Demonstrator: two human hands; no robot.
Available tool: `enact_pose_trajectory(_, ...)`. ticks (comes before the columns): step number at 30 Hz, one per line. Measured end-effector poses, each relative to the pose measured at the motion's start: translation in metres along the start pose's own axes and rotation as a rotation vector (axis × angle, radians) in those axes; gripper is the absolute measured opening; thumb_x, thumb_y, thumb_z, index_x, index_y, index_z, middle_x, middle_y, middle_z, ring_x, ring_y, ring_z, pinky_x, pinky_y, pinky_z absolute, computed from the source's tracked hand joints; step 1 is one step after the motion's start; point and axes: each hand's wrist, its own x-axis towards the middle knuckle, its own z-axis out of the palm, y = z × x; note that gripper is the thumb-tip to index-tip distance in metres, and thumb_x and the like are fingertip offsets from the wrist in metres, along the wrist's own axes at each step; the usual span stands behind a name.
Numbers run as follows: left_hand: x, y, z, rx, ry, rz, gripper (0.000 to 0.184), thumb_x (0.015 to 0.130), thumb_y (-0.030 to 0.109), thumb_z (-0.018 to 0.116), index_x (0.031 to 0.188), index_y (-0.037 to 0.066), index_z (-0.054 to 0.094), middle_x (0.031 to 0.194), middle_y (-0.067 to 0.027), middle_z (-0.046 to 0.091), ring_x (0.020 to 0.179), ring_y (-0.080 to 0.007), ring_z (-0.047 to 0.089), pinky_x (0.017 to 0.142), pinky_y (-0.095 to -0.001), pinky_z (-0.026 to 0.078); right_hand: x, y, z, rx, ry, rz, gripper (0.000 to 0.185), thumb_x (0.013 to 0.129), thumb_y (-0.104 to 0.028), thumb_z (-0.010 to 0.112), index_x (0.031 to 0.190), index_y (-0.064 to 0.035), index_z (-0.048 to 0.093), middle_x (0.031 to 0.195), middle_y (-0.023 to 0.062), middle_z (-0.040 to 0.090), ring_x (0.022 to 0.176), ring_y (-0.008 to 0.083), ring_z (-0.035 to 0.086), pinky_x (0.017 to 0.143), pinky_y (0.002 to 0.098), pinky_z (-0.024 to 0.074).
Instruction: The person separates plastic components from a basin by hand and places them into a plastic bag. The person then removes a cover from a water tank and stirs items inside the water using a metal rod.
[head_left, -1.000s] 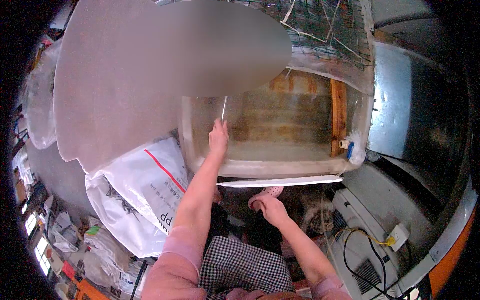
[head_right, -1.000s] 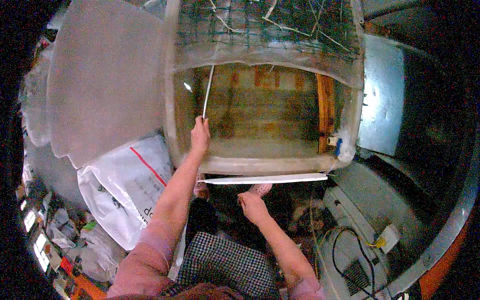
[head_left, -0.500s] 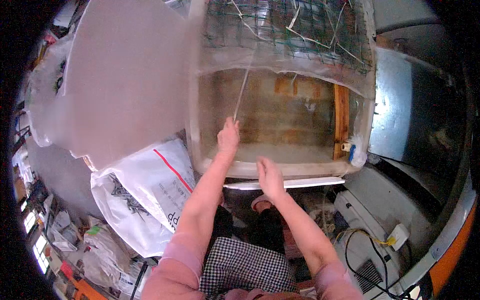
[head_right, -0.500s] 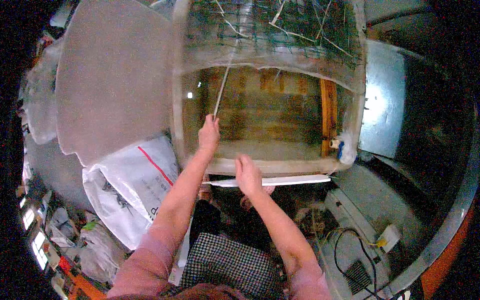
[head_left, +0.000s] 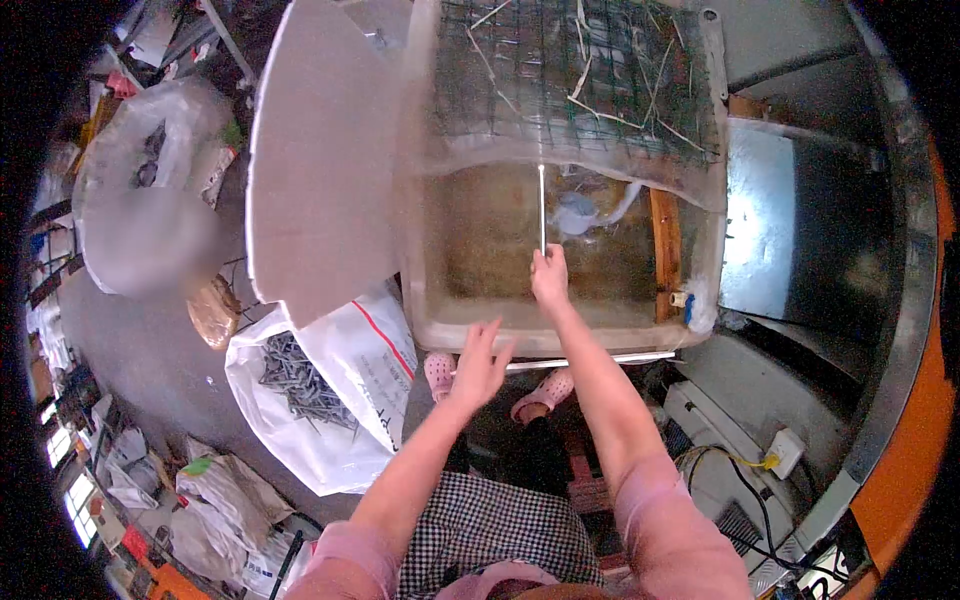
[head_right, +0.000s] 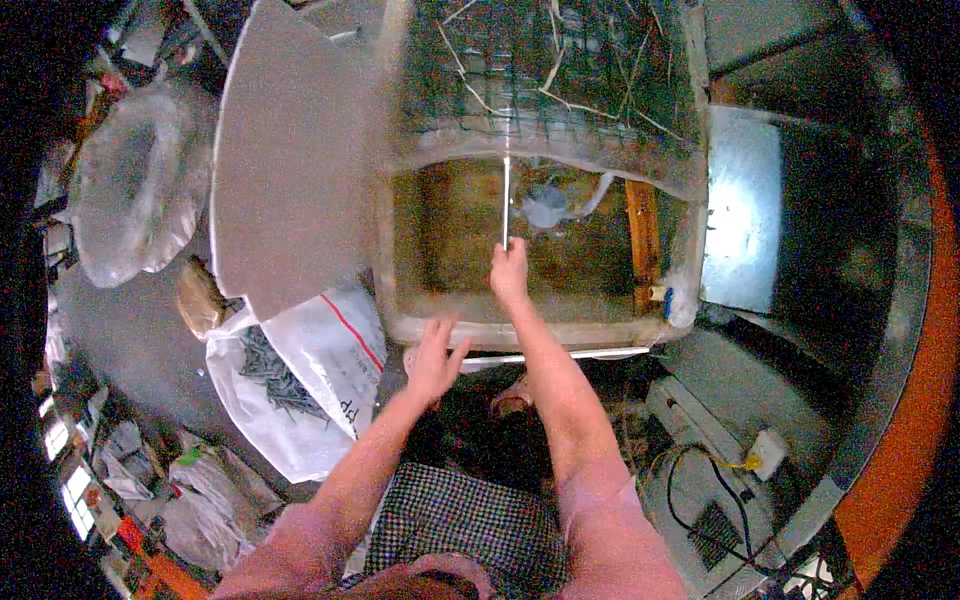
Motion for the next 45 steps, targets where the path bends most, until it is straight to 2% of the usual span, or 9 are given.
enact_pose_trajectory(2,-0.049,-0.006,-0.014,0.065,0.009,0.079,0.033,0.08,0.012,0.06,0.11,0.001,0.051,0.106,-0.0197,0.051,0.1,-0.0368,0.049,0.086,-0.0384,0.041,0.012,0.024,-0.006,-0.267,0.194,-0.247,0.022,0.088,-0.018,0.052,0.102,-0.002,0.048,0.075,0.0101,0.055,0.067,0.0228,0.055,0.067,0.0388,0.0454)
enact_pose_trajectory(3,-0.077,-0.015,-0.013,-0.009,-0.003,0.084,0.028,0.08,0.008,0.058,0.106,0.0,0.053,0.101,-0.0187,0.052,0.096,-0.0357,0.051,0.083,-0.0384,0.042,0.002,0.006,-0.008,-0.367,0.216,-0.184,0.028,0.088,-0.02,0.053,0.107,-0.0003,0.051,0.087,0.0134,0.06,0.077,0.025,0.058,0.074,0.0372,0.0457)
enact_pose_trajectory(9,-0.165,-0.027,-0.023,-0.068,-0.137,-0.016,0.015,0.08,0.004,0.057,0.094,-0.002,0.058,0.088,-0.0153,0.056,0.085,-0.0315,0.056,0.074,-0.036,0.046,0.055,0.02,0.004,-0.329,0.21,-0.394,0.04,0.088,-0.023,0.054,0.116,0.0048,0.051,0.105,0.0183,0.061,0.095,0.0267,0.058,0.084,0.0328,0.0429)
enact_pose_trajectory(16,-0.154,-0.049,-0.033,0.011,-0.12,-0.041,0.016,0.08,0.004,0.057,0.096,0.0,0.059,0.087,-0.0141,0.057,0.083,-0.0309,0.056,0.074,-0.0362,0.047,0.119,0.008,0.017,-0.178,0.215,-0.485,0.042,0.086,-0.023,0.057,0.12,0.001,0.052,0.109,0.0172,0.061,0.1,0.0249,0.058,0.086,0.031,0.0426)
enact_pose_trajectory(19,-0.151,-0.06,-0.038,0.015,-0.099,-0.053,0.018,0.079,0.002,0.058,0.096,0.001,0.059,0.088,-0.0149,0.058,0.084,-0.0312,0.057,0.074,-0.0366,0.047,0.145,0.007,0.016,-0.234,0.265,-0.554,0.039,0.086,-0.021,0.058,0.119,-0.0005,0.053,0.102,0.0116,0.063,0.088,0.0155,0.057,0.078,0.027,0.0435)
enact_pose_trajectory(21,-0.148,-0.066,-0.038,0.023,-0.06,-0.021,0.019,0.077,-0.001,0.059,0.096,0.001,0.06,0.089,-0.0154,0.059,0.082,-0.0315,0.058,0.073,-0.0366,0.048,0.155,0.003,0.01,-0.27,0.234,-0.563,0.042,0.083,-0.025,0.06,0.118,-0.0023,0.054,0.11,0.0189,0.06,0.1,0.0264,0.059,0.083,0.0312,0.0442)
enact_pose_trajectory(25,-0.14,-0.058,-0.04,-0.001,-0.072,-0.03,0.019,0.078,0.0,0.058,0.097,0.001,0.06,0.09,-0.014,0.058,0.084,-0.0298,0.057,0.073,-0.0353,0.048,0.163,0.002,-0.004,-0.398,0.221,-0.687,0.04,0.085,-0.026,0.057,0.118,-0.0047,0.055,0.111,0.0193,0.059,0.102,0.0297,0.058,0.086,0.0336,0.0435)
enact_pose_trajectory(32,-0.126,-0.041,-0.036,-0.026,-0.104,-0.004,0.021,0.078,0.001,0.059,0.099,0.001,0.059,0.091,-0.0137,0.058,0.085,-0.0292,0.058,0.074,-0.0347,0.048,0.105,0.036,-0.004,-0.337,0.178,-0.47,0.04,0.087,-0.024,0.054,0.12,-0.0021,0.051,0.107,0.016,0.061,0.099,0.0265,0.058,0.087,0.0341,0.0424)
enact_pose_trajectory(45,-0.121,-0.042,-0.038,0.032,-0.129,0.003,0.022,0.077,0.001,0.059,0.099,0.001,0.059,0.09,-0.0134,0.058,0.084,-0.0287,0.057,0.073,-0.0351,0.048,0.179,-0.004,0.018,-0.242,0.27,-0.608,0.04,0.087,-0.022,0.054,0.12,0.0007,0.052,0.114,0.0183,0.058,0.103,0.0269,0.057,0.086,0.0317,0.043)
